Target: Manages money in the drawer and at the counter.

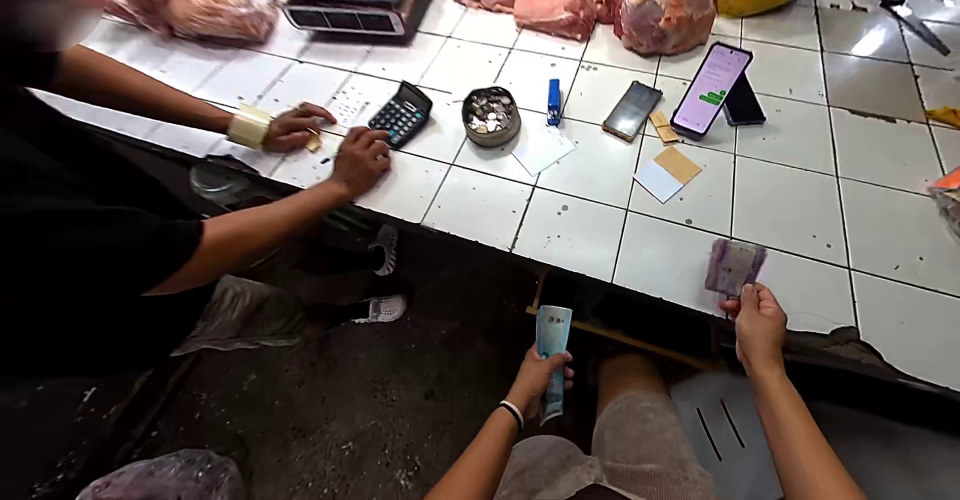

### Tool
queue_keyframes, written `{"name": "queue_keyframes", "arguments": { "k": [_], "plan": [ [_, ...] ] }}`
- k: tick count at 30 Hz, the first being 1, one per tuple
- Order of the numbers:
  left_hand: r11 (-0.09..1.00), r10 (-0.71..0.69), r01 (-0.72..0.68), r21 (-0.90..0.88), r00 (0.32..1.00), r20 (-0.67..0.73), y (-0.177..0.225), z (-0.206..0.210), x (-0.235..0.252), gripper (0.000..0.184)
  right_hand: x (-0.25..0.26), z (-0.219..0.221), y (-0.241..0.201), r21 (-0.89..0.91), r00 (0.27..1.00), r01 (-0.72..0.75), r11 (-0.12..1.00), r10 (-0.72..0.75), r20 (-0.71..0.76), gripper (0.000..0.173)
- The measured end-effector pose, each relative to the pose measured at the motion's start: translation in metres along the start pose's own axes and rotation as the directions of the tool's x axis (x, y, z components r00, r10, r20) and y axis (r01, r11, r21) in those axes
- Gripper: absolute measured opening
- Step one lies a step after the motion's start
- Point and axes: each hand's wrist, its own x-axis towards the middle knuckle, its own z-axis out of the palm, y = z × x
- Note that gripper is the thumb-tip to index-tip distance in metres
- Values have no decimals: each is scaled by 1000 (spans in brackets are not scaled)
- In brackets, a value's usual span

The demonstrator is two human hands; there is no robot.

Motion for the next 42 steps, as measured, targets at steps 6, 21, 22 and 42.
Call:
{"name": "queue_keyframes", "arguments": {
  "k": [6, 21, 22, 42],
  "plan": [
    [933, 264, -227, -279, 959, 102, 78, 25, -50, 18, -73, 54, -61, 191, 933, -40, 981, -32, 358, 23],
    [824, 402, -352, -444, 915, 21, 214, 33, -62, 28, -28, 140, -157, 363, 598, -316, 877, -113, 793, 29],
    [822, 402, -359, -442, 916, 3, 214, 33, -59, 32, -29, 143, -158, 360, 602, -331, 872, -98, 792, 27],
    [943, 330, -322, -78, 893, 306, 376, -88, 23, 22, -38, 319, -265, 346, 836, -118, 931, -94, 540, 28]
  ]
}}
